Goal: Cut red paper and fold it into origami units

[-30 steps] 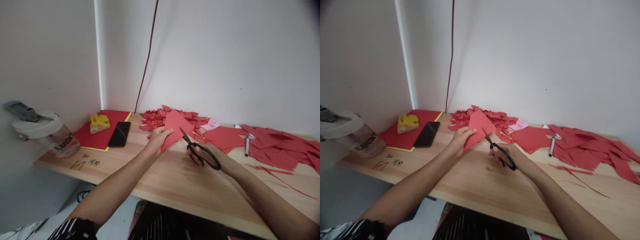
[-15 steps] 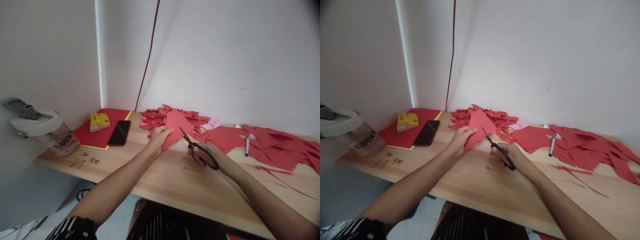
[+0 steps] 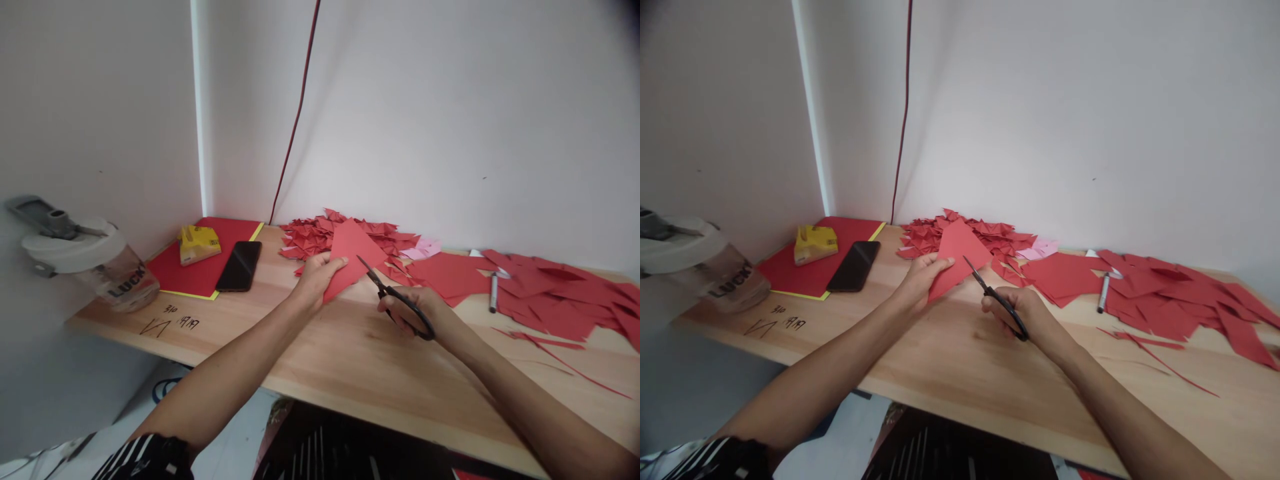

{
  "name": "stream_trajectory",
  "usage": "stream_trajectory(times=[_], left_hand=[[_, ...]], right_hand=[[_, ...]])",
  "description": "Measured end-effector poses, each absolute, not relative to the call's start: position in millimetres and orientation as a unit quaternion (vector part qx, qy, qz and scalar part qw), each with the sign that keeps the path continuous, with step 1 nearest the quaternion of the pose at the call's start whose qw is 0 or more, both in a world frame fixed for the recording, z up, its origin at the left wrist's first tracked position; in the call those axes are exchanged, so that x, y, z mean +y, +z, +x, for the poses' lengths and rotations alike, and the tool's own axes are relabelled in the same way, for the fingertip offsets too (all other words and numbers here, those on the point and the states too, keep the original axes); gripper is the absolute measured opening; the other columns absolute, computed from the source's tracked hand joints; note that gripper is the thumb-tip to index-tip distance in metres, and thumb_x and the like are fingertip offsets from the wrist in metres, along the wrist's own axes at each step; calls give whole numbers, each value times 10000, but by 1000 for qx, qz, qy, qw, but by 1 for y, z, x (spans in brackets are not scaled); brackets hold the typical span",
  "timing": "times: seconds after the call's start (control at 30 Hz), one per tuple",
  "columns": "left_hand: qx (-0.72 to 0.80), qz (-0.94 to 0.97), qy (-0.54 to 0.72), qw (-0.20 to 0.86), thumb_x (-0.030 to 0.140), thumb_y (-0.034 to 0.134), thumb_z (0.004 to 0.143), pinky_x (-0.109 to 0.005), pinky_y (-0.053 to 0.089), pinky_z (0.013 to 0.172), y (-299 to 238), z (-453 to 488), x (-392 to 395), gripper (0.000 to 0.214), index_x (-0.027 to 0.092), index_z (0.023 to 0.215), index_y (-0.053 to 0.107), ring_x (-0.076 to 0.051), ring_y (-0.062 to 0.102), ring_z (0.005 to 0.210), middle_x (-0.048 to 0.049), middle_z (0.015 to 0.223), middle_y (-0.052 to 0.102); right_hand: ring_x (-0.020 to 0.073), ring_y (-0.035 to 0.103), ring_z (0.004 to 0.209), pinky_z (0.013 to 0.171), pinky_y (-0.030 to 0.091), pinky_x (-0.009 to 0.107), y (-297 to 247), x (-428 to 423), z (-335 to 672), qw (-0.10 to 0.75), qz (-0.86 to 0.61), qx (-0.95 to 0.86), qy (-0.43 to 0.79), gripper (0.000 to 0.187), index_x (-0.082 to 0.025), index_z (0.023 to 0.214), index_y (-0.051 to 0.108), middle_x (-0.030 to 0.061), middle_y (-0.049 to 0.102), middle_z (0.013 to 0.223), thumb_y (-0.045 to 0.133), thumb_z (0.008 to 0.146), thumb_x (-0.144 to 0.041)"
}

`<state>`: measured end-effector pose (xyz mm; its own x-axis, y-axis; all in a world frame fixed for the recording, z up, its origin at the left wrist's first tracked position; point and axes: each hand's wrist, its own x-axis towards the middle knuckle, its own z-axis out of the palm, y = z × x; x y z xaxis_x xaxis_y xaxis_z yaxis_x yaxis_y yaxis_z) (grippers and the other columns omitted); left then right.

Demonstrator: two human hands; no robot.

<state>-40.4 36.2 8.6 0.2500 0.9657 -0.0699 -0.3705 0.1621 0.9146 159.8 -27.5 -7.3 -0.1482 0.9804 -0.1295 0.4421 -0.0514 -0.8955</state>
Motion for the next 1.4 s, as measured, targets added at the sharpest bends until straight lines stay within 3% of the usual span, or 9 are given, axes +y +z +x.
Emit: stream_trajectory(times=[0.27, 0.37, 0.57, 0.73, 1.0, 1.4], left_hand=[[363, 417, 490, 674, 267, 744, 660, -220, 466, 508, 9, -41, 37, 183, 119, 723, 657, -135, 614, 507, -56, 619, 686], [361, 418, 486, 677, 265, 742, 668, -222, 469, 504, 10, -40, 36, 179, 120, 718, 652, -135, 616, 499, -49, 618, 680], [347, 435, 475, 681, 265, 741, 679, -248, 508, 537, 11, -39, 34, 189, 106, 740, 659, -140, 627, 511, -56, 645, 679], [335, 449, 469, 683, 265, 722, 678, -251, 515, 537, 7, -38, 34, 172, 115, 731, 657, -137, 620, 490, -38, 609, 662], [331, 463, 449, 689, 274, 714, 686, -225, 480, 495, 3, -38, 34, 168, 119, 732, 670, -159, 648, 511, -57, 616, 682], [334, 462, 443, 692, 255, 689, 716, -194, 453, 462, 2, -38, 34, 155, 110, 766, 668, -149, 639, 501, -43, 567, 664]], right_hand=[[99, 438, 379, 386, 296, 224, -14, -26, 166, 303, -544, -640, 450, 282, -157, 841, 653, -29, 510, 464, 559, 837, -423], [113, 468, 411, 405, 338, 241, -12, -27, 166, 298, -526, -662, 444, 285, -157, 883, 637, -19, 535, 501, 558, 846, -428], [159, 530, 524, 550, 471, 311, -4, -31, 162, 304, -482, -693, 441, 379, -202, 785, 595, 15, 575, 552, 527, 873, -564], [166, 532, 542, 525, 433, 308, -3, -31, 161, 295, -482, -693, 447, 402, -204, 833, 589, 15, 567, 562, 484, 899, -586], [151, 529, 530, 515, 407, 287, 0, -32, 160, 297, -489, -711, 408, 289, -208, 782, 567, -1, 551, 556, 474, 925, -441], [111, 459, 377, 389, 303, 233, -9, -30, 152, 321, -562, -616, 449, 304, -176, 760, 613, -28, 522, 429, 536, 844, -458]])
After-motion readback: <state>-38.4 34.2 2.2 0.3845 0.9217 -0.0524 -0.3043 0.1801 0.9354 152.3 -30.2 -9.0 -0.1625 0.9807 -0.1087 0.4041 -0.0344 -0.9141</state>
